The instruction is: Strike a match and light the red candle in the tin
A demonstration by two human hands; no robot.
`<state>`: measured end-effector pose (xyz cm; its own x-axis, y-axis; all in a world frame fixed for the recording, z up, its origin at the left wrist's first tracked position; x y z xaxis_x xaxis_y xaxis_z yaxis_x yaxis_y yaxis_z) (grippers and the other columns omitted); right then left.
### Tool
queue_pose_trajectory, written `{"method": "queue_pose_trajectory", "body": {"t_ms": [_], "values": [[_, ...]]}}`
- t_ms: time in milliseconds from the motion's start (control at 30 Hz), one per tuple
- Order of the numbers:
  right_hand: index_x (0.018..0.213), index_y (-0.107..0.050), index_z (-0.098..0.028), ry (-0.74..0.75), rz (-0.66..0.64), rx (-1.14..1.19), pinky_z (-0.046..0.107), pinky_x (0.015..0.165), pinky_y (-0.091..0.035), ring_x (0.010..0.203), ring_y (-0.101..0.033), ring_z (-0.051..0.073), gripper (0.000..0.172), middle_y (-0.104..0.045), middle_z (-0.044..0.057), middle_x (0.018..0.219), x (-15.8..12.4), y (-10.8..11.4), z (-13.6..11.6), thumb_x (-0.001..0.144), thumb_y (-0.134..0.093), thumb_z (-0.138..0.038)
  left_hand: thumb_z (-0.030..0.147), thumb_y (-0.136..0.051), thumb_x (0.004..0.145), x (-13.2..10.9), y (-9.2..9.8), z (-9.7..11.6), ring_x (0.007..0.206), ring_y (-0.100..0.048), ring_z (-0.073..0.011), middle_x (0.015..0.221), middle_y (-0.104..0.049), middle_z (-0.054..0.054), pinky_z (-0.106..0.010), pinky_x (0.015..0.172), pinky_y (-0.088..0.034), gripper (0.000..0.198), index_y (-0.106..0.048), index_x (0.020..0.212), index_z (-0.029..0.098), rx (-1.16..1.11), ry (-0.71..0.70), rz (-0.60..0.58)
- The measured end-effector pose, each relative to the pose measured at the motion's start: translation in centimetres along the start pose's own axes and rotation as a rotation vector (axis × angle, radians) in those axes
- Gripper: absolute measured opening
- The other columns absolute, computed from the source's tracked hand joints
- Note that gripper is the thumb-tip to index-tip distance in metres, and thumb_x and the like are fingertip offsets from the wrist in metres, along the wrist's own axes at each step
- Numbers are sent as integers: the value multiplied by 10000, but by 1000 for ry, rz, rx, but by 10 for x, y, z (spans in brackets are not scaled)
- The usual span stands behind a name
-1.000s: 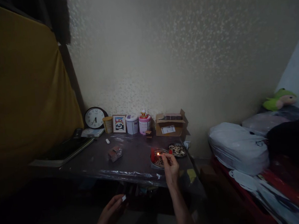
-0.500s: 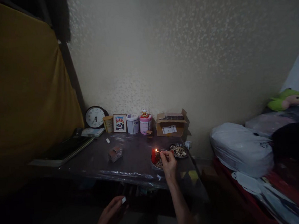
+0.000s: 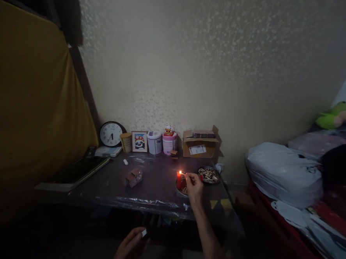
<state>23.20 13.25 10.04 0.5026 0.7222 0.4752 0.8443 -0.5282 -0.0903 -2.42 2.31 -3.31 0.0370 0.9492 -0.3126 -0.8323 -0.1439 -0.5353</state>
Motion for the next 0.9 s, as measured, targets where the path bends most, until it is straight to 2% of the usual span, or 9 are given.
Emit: {"method": "queue_pose_trajectory", "body": {"t_ms": [233, 367, 500, 667, 900], "values": [[692, -642, -173, -15, 5, -2, 282, 588, -472, 600, -593, 164, 251, -653, 15, 632, 1, -4, 1, 628, -649, -416, 448, -746, 536, 1, -1, -2, 808, -630, -234, 766, -686, -47, -361, 818, -426, 374, -643, 792, 195, 6, 13, -34], [696, -644, -171, -16, 4, 0, 287, 592, -475, 600, -597, 164, 249, -655, 15, 639, 2, -5, 2, 631, -649, -411, 439, -753, 532, 2, -2, -3, 762, -628, -216, 722, -681, -39, -343, 786, -437, 365, -644, 775, 190, 4, -10, -54], [697, -642, -168, -15, 4, 4, 285, 593, -476, 591, -592, 157, 253, -653, 14, 642, 2, -6, 3, 628, -645, -412, 477, -755, 512, 3, -1, -3, 771, -629, -225, 740, -689, -46, -330, 742, -434, 408, -646, 789, 197, 31, 12, -42], [694, -642, -175, -16, 2, 6, 279, 588, -478, 589, -587, 154, 234, -651, 8, 632, 1, -7, 1, 625, -645, -398, 447, -761, 528, 2, 1, -3, 783, -633, -212, 725, -692, -29, -294, 725, -422, 371, -649, 786, 205, 20, 32, -51], [692, -646, -177, -20, 0, 7, 292, 606, -483, 599, -595, 162, 226, -659, 14, 637, 0, -7, -2, 624, -647, -392, 456, -758, 521, 2, -1, -3, 784, -631, -229, 743, -689, -41, -321, 743, -424, 385, -651, 789, 200, 21, 23, -47]]}}
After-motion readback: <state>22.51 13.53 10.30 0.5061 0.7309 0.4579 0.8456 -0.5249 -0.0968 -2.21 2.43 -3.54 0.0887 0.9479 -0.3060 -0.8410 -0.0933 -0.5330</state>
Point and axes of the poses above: each hand's wrist, its own x-axis towards the middle knuckle, its own y-axis out of the back of the hand, z = x × y, the point moved 5 cm from there along x, towards the middle knuckle
